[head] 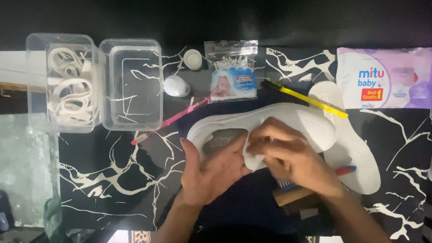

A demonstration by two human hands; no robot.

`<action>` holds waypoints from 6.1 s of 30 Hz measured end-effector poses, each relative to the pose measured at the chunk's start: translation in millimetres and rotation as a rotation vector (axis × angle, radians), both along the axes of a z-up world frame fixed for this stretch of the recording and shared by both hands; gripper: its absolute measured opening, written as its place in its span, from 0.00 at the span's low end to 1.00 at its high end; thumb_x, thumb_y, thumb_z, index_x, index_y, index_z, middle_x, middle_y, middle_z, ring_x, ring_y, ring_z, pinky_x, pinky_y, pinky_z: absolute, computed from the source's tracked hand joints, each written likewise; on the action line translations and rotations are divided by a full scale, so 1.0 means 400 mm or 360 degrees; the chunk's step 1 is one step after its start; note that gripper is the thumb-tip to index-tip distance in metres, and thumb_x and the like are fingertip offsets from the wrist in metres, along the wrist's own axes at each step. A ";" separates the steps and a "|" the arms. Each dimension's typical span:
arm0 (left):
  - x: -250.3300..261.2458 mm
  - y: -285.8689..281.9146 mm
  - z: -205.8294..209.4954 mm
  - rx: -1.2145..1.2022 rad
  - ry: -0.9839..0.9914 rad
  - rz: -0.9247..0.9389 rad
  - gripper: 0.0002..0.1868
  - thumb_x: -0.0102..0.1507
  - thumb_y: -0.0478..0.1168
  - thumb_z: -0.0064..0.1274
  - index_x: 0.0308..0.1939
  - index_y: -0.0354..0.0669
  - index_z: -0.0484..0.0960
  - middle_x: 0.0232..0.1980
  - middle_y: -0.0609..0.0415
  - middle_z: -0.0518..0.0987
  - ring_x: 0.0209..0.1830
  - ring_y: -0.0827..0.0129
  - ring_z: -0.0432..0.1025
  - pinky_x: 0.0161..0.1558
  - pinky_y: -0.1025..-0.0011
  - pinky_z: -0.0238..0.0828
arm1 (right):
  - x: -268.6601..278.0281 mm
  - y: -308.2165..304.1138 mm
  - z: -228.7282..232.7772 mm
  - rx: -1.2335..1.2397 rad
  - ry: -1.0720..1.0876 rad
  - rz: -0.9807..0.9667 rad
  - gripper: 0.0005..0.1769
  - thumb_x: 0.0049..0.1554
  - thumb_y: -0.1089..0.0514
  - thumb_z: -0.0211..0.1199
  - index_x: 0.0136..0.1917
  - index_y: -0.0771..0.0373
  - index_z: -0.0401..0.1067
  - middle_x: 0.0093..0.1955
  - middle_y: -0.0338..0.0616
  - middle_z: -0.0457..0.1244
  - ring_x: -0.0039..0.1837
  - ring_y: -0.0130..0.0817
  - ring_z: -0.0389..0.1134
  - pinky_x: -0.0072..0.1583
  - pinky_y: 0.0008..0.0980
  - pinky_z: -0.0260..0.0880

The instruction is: Cleaning the interior and exterior of a white shoe using cotton swabs, wipes, and a brush.

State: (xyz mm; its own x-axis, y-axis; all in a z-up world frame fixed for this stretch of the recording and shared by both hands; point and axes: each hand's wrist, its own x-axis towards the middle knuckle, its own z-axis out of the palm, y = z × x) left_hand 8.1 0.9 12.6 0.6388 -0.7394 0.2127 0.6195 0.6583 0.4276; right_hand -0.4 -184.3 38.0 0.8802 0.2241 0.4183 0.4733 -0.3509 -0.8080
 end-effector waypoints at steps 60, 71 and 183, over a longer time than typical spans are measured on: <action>-0.028 -0.009 -0.027 0.0290 0.0045 0.0077 0.69 0.57 0.85 0.08 0.78 0.22 0.26 0.82 0.24 0.35 0.82 0.32 0.35 0.76 0.38 0.33 | -0.028 -0.091 -0.048 0.0354 0.0361 0.0255 0.08 0.55 0.65 0.66 0.49 0.61 0.80 0.36 0.50 0.71 0.28 0.36 0.62 0.38 0.33 0.64; -0.143 0.097 0.157 0.1090 -0.0415 0.0740 0.50 0.65 0.66 0.53 0.70 0.21 0.64 0.41 0.40 0.86 0.34 0.57 0.82 0.27 0.73 0.75 | -0.021 -0.041 -0.040 0.0237 -0.0039 -0.0503 0.19 0.70 0.56 0.49 0.39 0.60 0.71 0.53 0.48 0.66 0.60 0.40 0.67 0.65 0.39 0.64; -0.187 0.001 0.076 0.1907 -0.1200 0.0917 0.52 0.58 0.48 0.54 0.80 0.37 0.44 0.67 0.34 0.76 0.65 0.45 0.76 0.63 0.56 0.70 | -0.082 0.004 0.021 -0.0193 -0.0257 -0.0191 0.11 0.58 0.74 0.52 0.43 0.69 0.75 0.51 0.50 0.66 0.55 0.45 0.71 0.60 0.40 0.75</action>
State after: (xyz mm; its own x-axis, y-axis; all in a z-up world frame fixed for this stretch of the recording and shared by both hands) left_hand -66.8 1.3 42.8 0.9106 -0.4042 0.0863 -0.1908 -0.2259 0.9553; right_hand -33.2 -182.6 46.3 0.8275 0.1789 0.5321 0.5418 -0.5026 -0.6737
